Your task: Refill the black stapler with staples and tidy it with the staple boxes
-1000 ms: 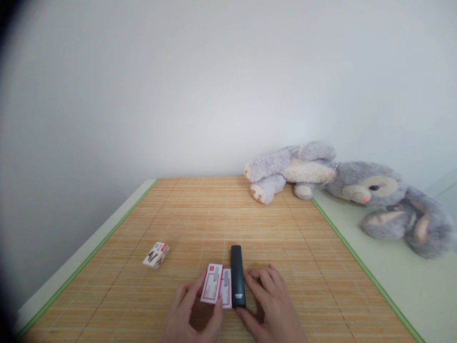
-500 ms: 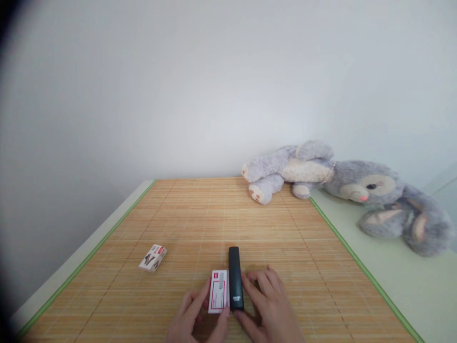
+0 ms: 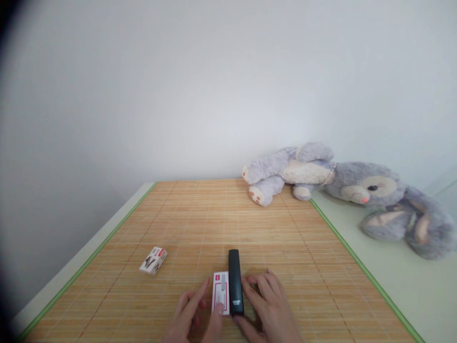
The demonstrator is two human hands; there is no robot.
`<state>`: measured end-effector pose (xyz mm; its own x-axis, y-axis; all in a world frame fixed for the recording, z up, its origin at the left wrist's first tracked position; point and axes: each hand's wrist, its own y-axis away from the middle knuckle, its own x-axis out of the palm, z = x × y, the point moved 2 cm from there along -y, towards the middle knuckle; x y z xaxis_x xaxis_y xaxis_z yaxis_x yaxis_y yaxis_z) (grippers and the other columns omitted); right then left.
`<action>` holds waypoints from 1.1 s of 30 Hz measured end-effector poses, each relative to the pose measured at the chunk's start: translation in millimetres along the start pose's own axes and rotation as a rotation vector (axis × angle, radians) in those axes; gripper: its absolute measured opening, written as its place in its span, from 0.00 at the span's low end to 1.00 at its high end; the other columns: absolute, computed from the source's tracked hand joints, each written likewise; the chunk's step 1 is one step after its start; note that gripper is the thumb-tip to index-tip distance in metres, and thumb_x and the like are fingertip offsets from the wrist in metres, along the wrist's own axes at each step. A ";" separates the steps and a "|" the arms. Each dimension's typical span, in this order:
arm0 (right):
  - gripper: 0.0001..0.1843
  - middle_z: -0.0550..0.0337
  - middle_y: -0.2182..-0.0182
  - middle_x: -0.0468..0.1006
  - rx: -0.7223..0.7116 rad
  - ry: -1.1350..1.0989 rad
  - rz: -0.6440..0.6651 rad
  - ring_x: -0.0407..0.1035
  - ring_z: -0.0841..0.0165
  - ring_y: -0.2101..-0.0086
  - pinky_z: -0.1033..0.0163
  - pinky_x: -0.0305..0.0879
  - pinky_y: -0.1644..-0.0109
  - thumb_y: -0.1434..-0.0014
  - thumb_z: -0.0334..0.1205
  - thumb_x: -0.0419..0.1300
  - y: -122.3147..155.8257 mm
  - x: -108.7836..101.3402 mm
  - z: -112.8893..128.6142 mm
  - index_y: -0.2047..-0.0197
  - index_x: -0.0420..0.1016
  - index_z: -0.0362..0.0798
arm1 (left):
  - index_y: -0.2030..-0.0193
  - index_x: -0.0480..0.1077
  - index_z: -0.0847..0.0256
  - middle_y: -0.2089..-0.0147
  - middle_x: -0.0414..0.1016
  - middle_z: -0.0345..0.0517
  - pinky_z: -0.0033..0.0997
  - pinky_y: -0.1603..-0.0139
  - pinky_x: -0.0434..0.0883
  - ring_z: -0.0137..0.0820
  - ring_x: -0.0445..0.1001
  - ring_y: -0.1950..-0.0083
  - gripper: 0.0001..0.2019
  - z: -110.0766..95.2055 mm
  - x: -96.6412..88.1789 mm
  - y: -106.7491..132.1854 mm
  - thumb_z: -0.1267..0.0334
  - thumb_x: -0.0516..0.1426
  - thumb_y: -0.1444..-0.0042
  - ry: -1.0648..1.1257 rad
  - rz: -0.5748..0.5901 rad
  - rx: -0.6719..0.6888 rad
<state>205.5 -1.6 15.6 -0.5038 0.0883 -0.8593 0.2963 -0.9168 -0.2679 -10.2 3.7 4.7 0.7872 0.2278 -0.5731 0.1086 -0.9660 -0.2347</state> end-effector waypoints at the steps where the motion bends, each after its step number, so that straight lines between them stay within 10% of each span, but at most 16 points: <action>1: 0.31 0.51 0.47 0.80 0.009 -0.008 -0.004 0.73 0.52 0.48 0.41 0.69 0.35 0.39 0.43 0.70 0.4 0.7 -0.6 0.33 0.74 0.54 | 0.37 0.76 0.51 0.61 0.77 0.46 0.36 0.67 0.76 0.35 0.73 0.70 0.28 4.4 -11.1 -8.2 0.40 0.58 0.38 -0.007 -0.031 -0.006; 6: 0.34 0.50 0.45 0.78 0.006 -0.038 -0.029 0.72 0.52 0.46 0.44 0.70 0.37 0.39 0.42 0.70 2.2 5.2 -3.9 0.31 0.71 0.54 | 0.51 0.79 0.54 0.50 0.79 0.50 0.48 0.47 0.73 0.45 0.76 0.53 0.24 36.8 -88.3 -69.7 0.38 0.55 0.38 -0.219 -0.342 -0.069; 11: 0.36 0.50 0.43 0.77 0.005 -0.038 -0.005 0.71 0.50 0.44 0.38 0.65 0.33 0.39 0.46 0.70 1.6 6.4 -5.7 0.30 0.70 0.55 | 0.54 0.81 0.54 0.57 0.84 0.48 0.49 0.50 0.72 0.49 0.80 0.56 0.25 64.6 -118.6 -116.4 0.37 0.60 0.44 -0.144 -0.120 -0.314; 24: 0.34 0.52 0.53 0.80 0.117 -0.004 -0.007 0.72 0.51 0.52 0.47 0.73 0.47 0.44 0.53 0.74 -2.0 8.6 0.4 0.36 0.77 0.55 | 0.46 0.81 0.65 0.59 0.87 0.54 0.38 0.59 0.81 0.41 0.85 0.60 0.25 7.1 -0.2 -114.2 0.48 0.63 0.43 0.409 0.338 -0.257; 33: 0.29 0.55 0.54 0.80 0.120 0.031 -0.047 0.72 0.53 0.52 0.48 0.67 0.45 0.44 0.53 0.75 -2.8 11.0 2.7 0.41 0.79 0.57 | 0.49 0.82 0.64 0.56 0.87 0.55 0.41 0.53 0.80 0.42 0.85 0.57 0.22 -6.0 10.4 -98.7 0.50 0.63 0.41 0.437 0.371 -0.221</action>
<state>197.0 0.8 8.1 -0.4886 0.1423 -0.8608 0.1726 -0.9513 -0.2553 -9.2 100.6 26.6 0.9677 -0.1546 -0.1991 -0.1338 -0.9844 0.1138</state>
